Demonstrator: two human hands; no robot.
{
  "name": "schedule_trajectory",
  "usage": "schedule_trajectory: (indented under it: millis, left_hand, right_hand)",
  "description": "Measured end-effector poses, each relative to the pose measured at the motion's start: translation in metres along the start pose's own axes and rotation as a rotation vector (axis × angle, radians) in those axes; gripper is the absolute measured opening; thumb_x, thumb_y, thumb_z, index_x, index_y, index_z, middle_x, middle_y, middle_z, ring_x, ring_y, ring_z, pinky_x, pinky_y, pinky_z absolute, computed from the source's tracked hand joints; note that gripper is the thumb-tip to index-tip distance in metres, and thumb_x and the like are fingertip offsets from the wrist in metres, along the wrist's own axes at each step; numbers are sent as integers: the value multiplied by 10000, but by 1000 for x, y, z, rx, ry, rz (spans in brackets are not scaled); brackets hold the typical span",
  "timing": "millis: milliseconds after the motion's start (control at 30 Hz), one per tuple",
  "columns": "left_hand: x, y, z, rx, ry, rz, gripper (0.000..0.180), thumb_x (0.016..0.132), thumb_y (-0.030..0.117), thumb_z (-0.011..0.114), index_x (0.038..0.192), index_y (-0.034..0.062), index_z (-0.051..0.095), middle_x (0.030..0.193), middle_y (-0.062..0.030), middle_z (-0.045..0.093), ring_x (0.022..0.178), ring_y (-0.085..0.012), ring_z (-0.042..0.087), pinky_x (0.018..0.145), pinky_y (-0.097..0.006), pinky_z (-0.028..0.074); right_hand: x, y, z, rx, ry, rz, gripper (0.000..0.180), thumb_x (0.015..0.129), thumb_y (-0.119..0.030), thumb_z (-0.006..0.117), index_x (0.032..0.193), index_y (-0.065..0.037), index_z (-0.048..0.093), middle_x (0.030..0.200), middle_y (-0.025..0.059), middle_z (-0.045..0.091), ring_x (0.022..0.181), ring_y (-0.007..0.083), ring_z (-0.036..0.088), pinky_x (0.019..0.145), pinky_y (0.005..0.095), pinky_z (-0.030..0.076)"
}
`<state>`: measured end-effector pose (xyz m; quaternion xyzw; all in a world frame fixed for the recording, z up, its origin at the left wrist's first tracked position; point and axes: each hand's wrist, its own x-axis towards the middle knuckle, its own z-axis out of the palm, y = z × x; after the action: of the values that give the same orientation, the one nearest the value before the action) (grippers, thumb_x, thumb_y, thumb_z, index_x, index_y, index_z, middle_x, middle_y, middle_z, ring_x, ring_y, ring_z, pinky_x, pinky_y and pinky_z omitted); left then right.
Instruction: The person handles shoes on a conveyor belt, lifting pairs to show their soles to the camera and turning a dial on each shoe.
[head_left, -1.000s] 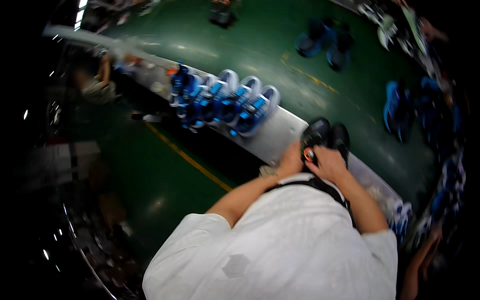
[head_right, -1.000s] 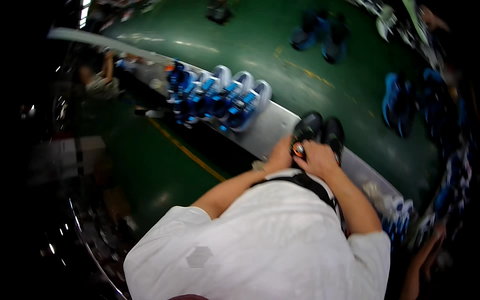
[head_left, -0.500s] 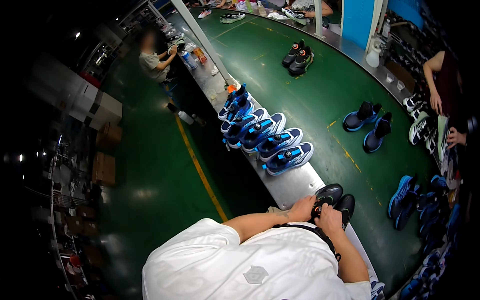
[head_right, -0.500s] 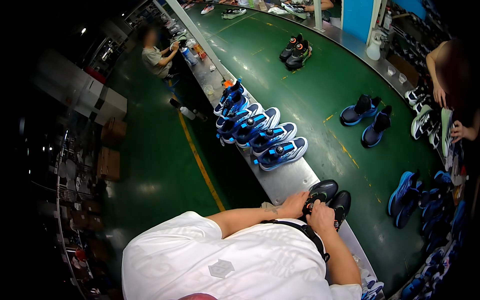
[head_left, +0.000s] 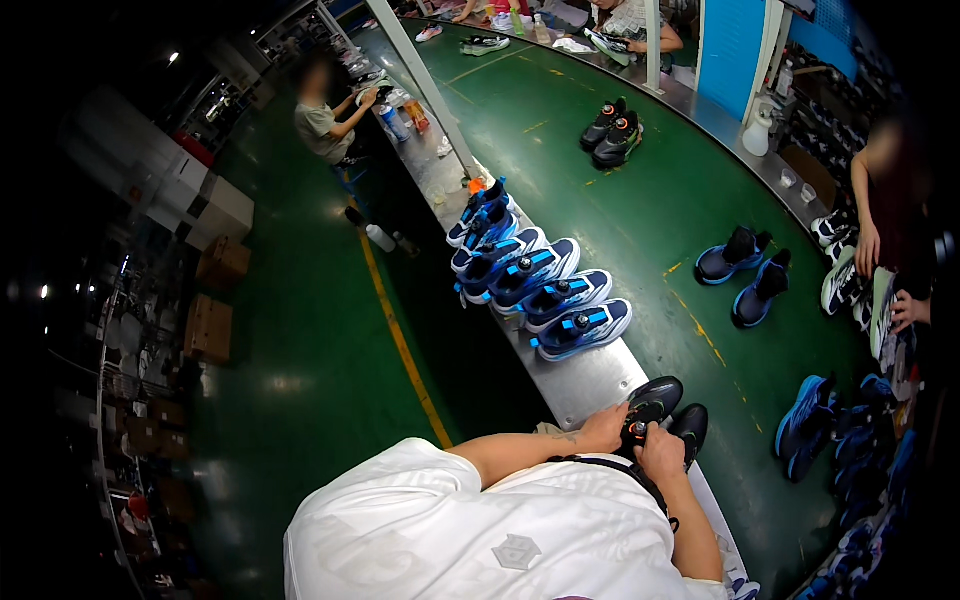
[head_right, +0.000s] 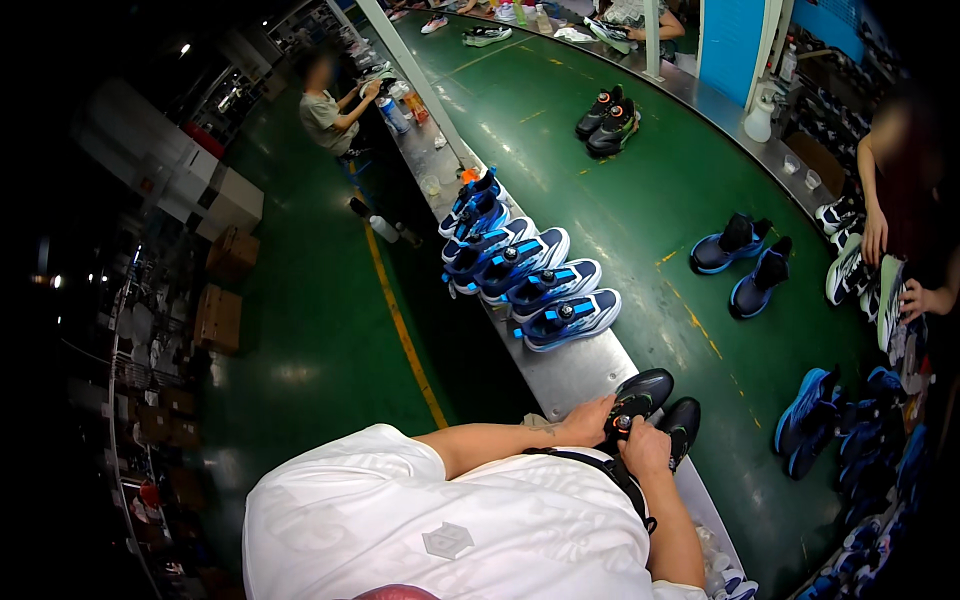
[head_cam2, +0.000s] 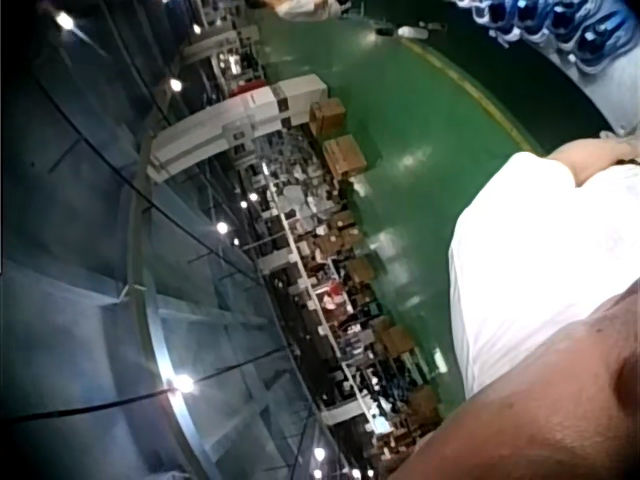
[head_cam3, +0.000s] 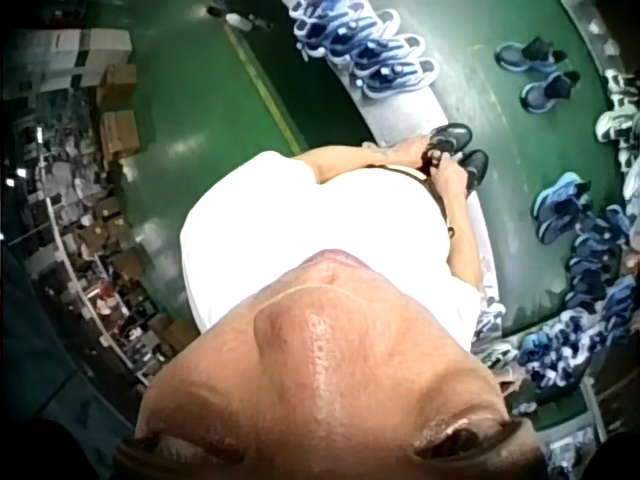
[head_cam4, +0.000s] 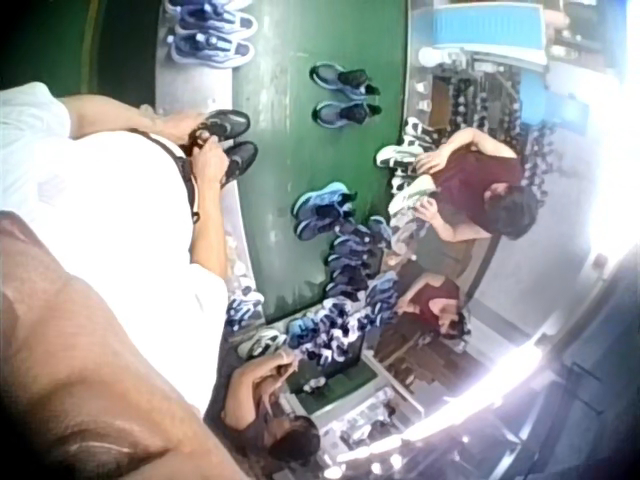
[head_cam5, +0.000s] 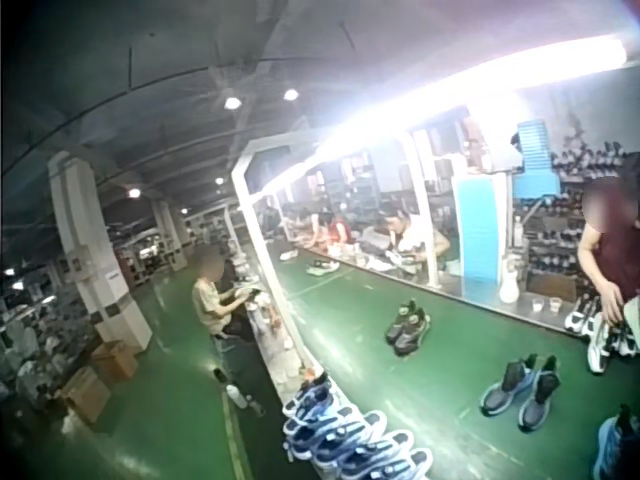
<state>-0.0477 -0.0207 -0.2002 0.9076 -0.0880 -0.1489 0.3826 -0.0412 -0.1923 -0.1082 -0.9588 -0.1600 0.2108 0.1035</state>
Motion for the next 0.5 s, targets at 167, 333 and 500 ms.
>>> schedule_trajectory:
  millis: [167, 333, 500]
  left_hand:
    - [2, -7, -1, -33, -37, -47, 636, 731, 48, 654, 1317, -52, 428, 1159, -292, 590, 1050, -489, 580, 906, -509, 483]
    - [0, -18, -18, -98, 66, -97, 519, 758, 83, 665, 1231, 3, 466, 1079, -297, 613, 1035, -489, 581, 890, -517, 473]
    - [3, -14, -26, -53, 17, -15, 565, 752, 97, 670, 1253, -33, 445, 1161, -293, 569, 1095, -471, 553, 930, -491, 475]
  right_hand:
    - [-21, 5, -24, 83, 112, -30, 440, 746, -312, 796, 988, -37, 553, 886, 172, 683, 813, 359, 692, 719, 459, 558]
    - [-72, 52, -50, 1, 77, 219, 655, 665, -301, 816, 1185, -49, 508, 973, 185, 635, 892, 377, 662, 774, 473, 545]
    - [-94, 85, -2, -20, -210, 244, 911, 664, -377, 800, 1412, -34, 409, 1122, 227, 646, 986, 377, 667, 844, 465, 544]
